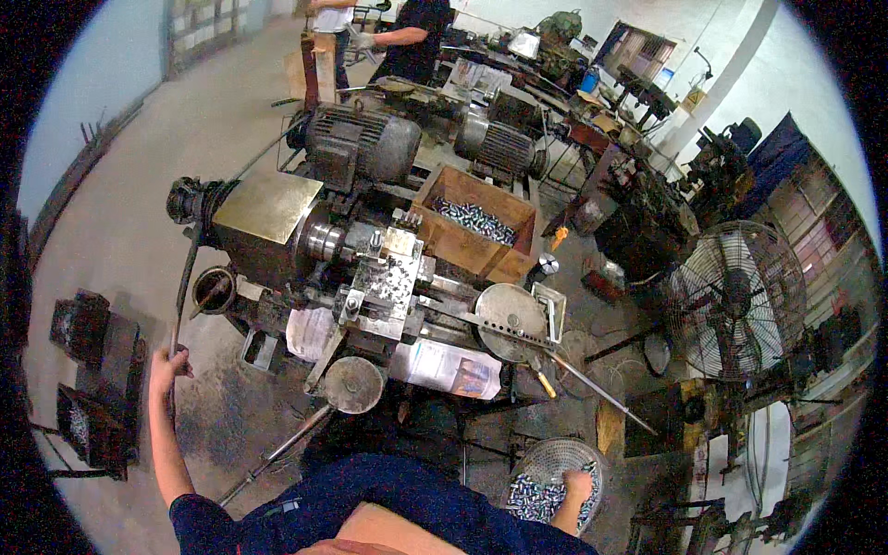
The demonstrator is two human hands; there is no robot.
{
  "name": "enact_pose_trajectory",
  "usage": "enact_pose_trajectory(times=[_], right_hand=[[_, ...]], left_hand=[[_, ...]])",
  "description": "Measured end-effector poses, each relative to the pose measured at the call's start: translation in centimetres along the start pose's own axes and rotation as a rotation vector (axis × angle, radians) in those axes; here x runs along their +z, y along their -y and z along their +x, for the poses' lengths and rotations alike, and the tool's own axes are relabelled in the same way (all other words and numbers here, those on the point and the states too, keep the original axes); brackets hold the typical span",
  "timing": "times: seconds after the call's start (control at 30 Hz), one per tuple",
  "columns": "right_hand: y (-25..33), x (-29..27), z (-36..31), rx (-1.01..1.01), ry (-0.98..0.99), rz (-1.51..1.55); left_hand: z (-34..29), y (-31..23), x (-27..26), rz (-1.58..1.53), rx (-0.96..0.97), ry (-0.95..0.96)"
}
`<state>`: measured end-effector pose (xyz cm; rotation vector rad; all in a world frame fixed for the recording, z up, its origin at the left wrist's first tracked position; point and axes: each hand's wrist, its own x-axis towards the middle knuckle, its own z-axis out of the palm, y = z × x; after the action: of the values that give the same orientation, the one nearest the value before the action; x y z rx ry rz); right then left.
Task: The person operates a manual metal lathe to process cylindrical metal parts, repeatedly loading a part, engaging the cutting tool using levers, and then placing the finished part into a wire basket.
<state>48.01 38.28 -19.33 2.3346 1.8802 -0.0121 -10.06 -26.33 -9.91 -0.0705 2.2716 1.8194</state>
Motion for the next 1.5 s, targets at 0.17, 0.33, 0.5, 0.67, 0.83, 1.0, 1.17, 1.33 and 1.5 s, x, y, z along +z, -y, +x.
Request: enact_pose_trajectory(times=[0.17, 0.33, 0.5, 0.67, 0.83, 1.0, 1.17, 1.33, 1.5], right_hand=[[-8.9, 12.0, 4.5, -0.492, 0.300, -0.527], [-5.1, 10.8, 2.0, -0.124, 0.217, -0.090], [-4.2, 9.2, 0.5, -0.071, 0.187, -0.013], [-3.1, 8.2, 0.6, -0.084, 0.166, -0.002], [-2.6, 7.8, 0.4, -0.082, 0.150, 0.004], [-1.7, 7.4, 0.3, -0.082, 0.133, 0.018], [-0.7, 6.9, -0.1, -0.073, 0.123, 0.027], [0.0, 6.4, -0.1, -0.077, 0.108, 0.032], [0.3, 5.9, 0.0, -0.079, 0.093, 0.026]], left_hand=[[0.4, 0.7, 0.5, -0.022, -0.011, 0.006], [-0.8, 0.6, -0.5, 0.006, -0.003, -0.021], [-0.2, -0.6, 0.8, 0.048, 0.008, -0.026], [-0.8, -0.6, 0.4, 0.018, -0.011, -0.008], [-0.4, -0.2, 0.2, 0.024, -0.007, 0.002], [-0.2, 0.2, 0.1, 0.044, -0.003, -0.025], [-0.6, -0.5, 0.3, 0.060, -0.008, -0.012], [-0.2, 0.3, -0.2, 0.024, -0.008, 0.007], [-0.5, -0.2, 0.1, 0.036, -0.009, -0.003]])
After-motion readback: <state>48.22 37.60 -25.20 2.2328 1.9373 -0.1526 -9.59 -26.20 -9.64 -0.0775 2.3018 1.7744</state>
